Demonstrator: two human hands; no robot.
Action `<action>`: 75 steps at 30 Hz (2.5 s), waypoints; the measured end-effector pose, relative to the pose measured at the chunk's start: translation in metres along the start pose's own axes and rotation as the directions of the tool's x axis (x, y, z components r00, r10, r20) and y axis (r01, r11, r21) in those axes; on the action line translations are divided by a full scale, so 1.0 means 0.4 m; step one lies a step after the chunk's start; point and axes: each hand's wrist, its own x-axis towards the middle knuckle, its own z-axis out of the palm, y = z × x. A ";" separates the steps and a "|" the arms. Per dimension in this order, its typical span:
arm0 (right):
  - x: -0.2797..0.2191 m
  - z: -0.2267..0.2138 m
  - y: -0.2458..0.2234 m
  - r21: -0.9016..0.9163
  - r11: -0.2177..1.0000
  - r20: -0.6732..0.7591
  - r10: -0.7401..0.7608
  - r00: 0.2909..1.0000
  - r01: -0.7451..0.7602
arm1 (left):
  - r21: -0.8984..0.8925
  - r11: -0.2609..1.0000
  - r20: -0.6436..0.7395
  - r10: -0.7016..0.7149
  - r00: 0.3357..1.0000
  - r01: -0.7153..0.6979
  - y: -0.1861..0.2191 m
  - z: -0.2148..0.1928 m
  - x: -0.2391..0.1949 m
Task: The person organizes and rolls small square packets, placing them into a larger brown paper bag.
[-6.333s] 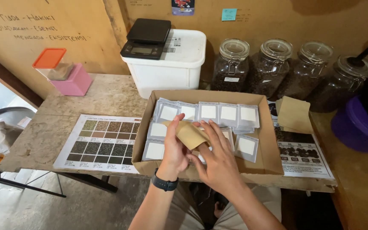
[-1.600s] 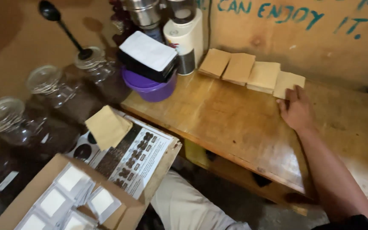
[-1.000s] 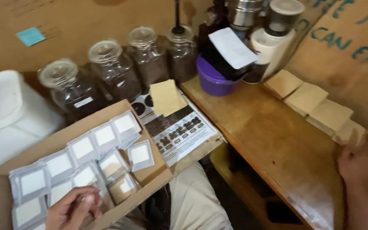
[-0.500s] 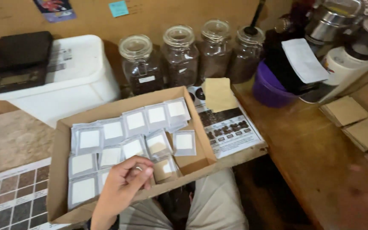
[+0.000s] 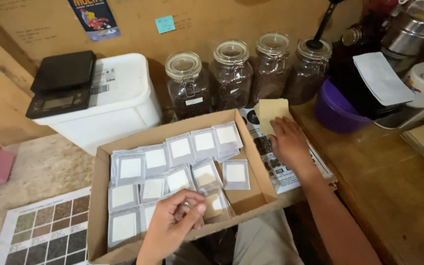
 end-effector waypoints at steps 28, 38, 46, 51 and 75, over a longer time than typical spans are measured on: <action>-0.065 -0.092 -0.033 0.762 0.630 -0.378 0.622 0.686 -0.151 | -0.135 0.978 -0.010 -0.161 0.987 0.158 -0.001 0.004 0.011; -0.131 -0.289 -0.287 0.993 0.018 0.090 0.526 0.846 -0.116 | -0.144 0.989 0.004 -0.039 0.999 0.039 -0.003 -0.002 0.012; -0.146 -0.339 -0.432 0.886 0.356 0.227 0.229 0.947 -0.298 | -0.085 0.993 -0.192 0.061 0.980 -0.078 -0.025 0.005 -0.006; -0.147 -0.313 -0.445 0.856 0.395 0.261 0.227 0.938 -0.334 | -0.093 0.995 -0.310 0.002 0.951 -0.032 -0.027 0.014 -0.010; -0.184 -0.319 -0.596 0.808 0.571 -0.100 -0.109 0.989 0.145 | -0.078 0.974 -0.233 0.191 0.954 -0.214 0.026 0.007 -0.009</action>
